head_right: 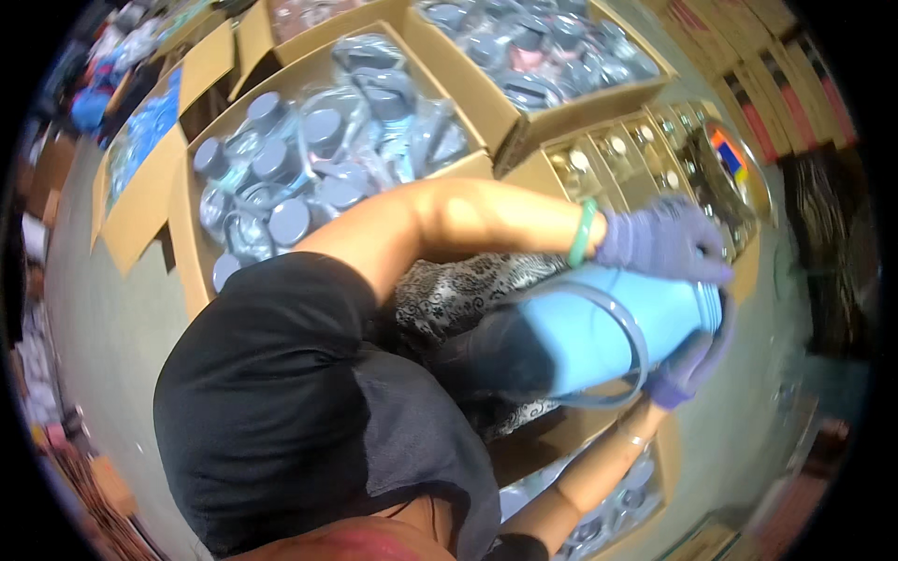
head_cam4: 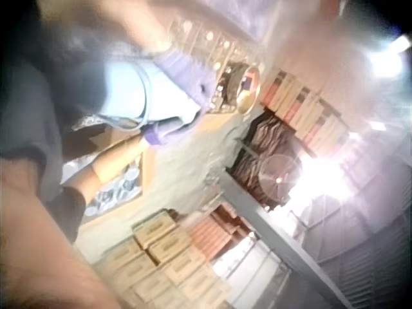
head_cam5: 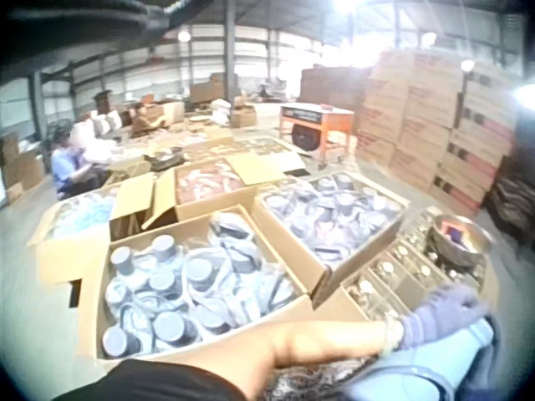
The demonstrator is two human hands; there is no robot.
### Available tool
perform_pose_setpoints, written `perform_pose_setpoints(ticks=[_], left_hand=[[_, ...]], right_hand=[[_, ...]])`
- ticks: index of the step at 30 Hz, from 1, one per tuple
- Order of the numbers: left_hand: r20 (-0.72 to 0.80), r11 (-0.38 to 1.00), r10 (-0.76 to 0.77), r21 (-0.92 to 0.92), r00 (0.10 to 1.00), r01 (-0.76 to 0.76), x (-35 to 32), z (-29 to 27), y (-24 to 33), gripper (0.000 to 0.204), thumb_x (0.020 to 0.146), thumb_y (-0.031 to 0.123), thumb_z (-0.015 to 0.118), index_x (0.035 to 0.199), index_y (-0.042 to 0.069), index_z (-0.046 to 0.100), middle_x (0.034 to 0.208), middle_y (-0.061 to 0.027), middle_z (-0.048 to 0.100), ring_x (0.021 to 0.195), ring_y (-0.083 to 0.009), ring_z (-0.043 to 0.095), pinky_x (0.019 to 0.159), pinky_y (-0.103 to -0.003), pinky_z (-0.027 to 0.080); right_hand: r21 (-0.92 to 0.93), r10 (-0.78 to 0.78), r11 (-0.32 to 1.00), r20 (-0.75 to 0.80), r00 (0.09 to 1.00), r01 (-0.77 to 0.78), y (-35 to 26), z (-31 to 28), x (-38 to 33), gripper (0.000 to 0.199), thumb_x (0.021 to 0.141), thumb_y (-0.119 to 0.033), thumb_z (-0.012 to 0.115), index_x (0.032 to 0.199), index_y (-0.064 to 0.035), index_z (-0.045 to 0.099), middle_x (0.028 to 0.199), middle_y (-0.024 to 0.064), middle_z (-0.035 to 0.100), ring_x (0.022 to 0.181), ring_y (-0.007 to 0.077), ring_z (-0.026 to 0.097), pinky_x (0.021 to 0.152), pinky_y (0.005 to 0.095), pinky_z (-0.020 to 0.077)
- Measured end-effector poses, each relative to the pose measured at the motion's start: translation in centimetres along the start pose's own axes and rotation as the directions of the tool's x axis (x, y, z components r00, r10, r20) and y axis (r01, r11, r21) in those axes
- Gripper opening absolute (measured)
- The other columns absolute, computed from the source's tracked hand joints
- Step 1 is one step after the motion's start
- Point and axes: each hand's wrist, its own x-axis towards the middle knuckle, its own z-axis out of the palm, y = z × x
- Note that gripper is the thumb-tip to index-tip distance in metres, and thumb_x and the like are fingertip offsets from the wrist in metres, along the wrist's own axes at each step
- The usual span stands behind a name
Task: The person assembles insulated bottles by placing internal glass liners into pink and blue outer shells, screwing on plastic base caps, and placing the finished bottles into plastic bags.
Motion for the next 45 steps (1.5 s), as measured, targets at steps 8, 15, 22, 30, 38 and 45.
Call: perform_pose_setpoints(ticks=[8, 15, 22, 30, 38, 45], left_hand=[[-0.049, 0.612, 0.646, 0.63, 0.761, -0.479, -0.8, -0.3, -7.4, 0.016, 0.085, 0.006, 0.067, 0.1, 0.002, 0.065, 0.083, -0.0099, 0.065, 0.073, -0.0232, 0.064, 0.065, -0.032, 0.052], [0.118, 0.949, 0.305, 0.048, 0.945, -0.312, 0.7, -4.4, -7.8, 0.009, 0.081, 0.006, 0.062, 0.084, -0.001, 0.058, 0.081, -0.0138, 0.061, 0.077, -0.0341, 0.06, 0.074, -0.043, 0.052], [-0.088, 1.0, 0.027, 0.0, 0.996, -0.027, -0.5, -5.0, -9.7, 0.015, 0.074, 0.012, 0.063, 0.06, 0.006, 0.058, 0.069, -0.0094, 0.053, 0.071, -0.0302, 0.055, 0.078, -0.046, 0.049], [-0.009, 0.835, -0.267, -0.502, 0.964, 0.227, -0.8, -4.6, -16.7, 0.013, 0.09, 0.017, 0.052, 0.094, 0.005, 0.049, 0.094, -0.012, 0.052, 0.091, -0.0273, 0.056, 0.091, -0.04, 0.047], [0.605, 0.374, 0.019, -0.743, 0.796, 0.555, 2.3, 5.1, -21.7, 0.046, 0.105, 0.027, 0.043, 0.145, 0.006, 0.036, 0.139, -0.0193, 0.051, 0.122, -0.0282, 0.056, 0.105, -0.033, 0.044], [0.345, 0.547, -0.115, -0.761, 0.932, 0.349, 13.5, 2.8, -8.1, 0.038, 0.098, 0.022, 0.055, 0.13, 0.003, 0.055, 0.117, -0.0089, 0.063, 0.094, -0.0201, 0.06, 0.087, -0.036, 0.051]], right_hand=[[-0.324, 0.026, 0.946, 0.091, 0.996, 0.005, 2.3, 1.9, 3.4, 0.034, 0.085, -0.006, 0.056, 0.118, -0.0016, 0.064, 0.113, 0.0155, 0.065, 0.106, 0.0288, 0.061, 0.095, 0.0353, 0.0456], [0.037, 0.395, 0.915, -0.278, 0.875, -0.402, 18.1, -2.6, 5.7, 0.033, 0.096, -0.018, 0.055, 0.124, 0.0001, 0.061, 0.117, 0.0118, 0.065, 0.11, 0.0178, 0.061, 0.095, 0.03, 0.0481], [-0.804, 0.762, 0.474, 0.171, 0.624, -0.358, 29.0, 0.3, 2.7, 0.055, 0.08, -0.044, 0.072, 0.117, -0.0051, 0.059, 0.119, 0.0187, 0.062, 0.107, 0.0372, 0.061, 0.09, 0.0433, 0.051], [-0.712, 0.685, 0.549, 0.083, 0.724, -0.438, 26.4, -0.3, 1.8, 0.054, 0.065, -0.035, 0.084, 0.106, -0.006, 0.064, 0.102, 0.0185, 0.061, 0.099, 0.0363, 0.061, 0.087, 0.0426, 0.0505], [-0.363, 0.154, 0.924, 0.065, 0.986, -0.12, 7.0, -4.8, 13.0, 0.061, 0.073, -0.018, 0.085, 0.125, -0.0018, 0.057, 0.109, 0.0114, 0.066, 0.095, 0.0184, 0.066, 0.084, 0.0319, 0.0571], [-0.123, -0.107, 0.962, 0.648, 0.754, 0.243, -2.1, -6.9, 15.0, 0.073, 0.075, -0.011, 0.08, 0.139, 0.0007, 0.046, 0.132, 0.0139, 0.053, 0.12, 0.0247, 0.055, 0.099, 0.0361, 0.0485]])
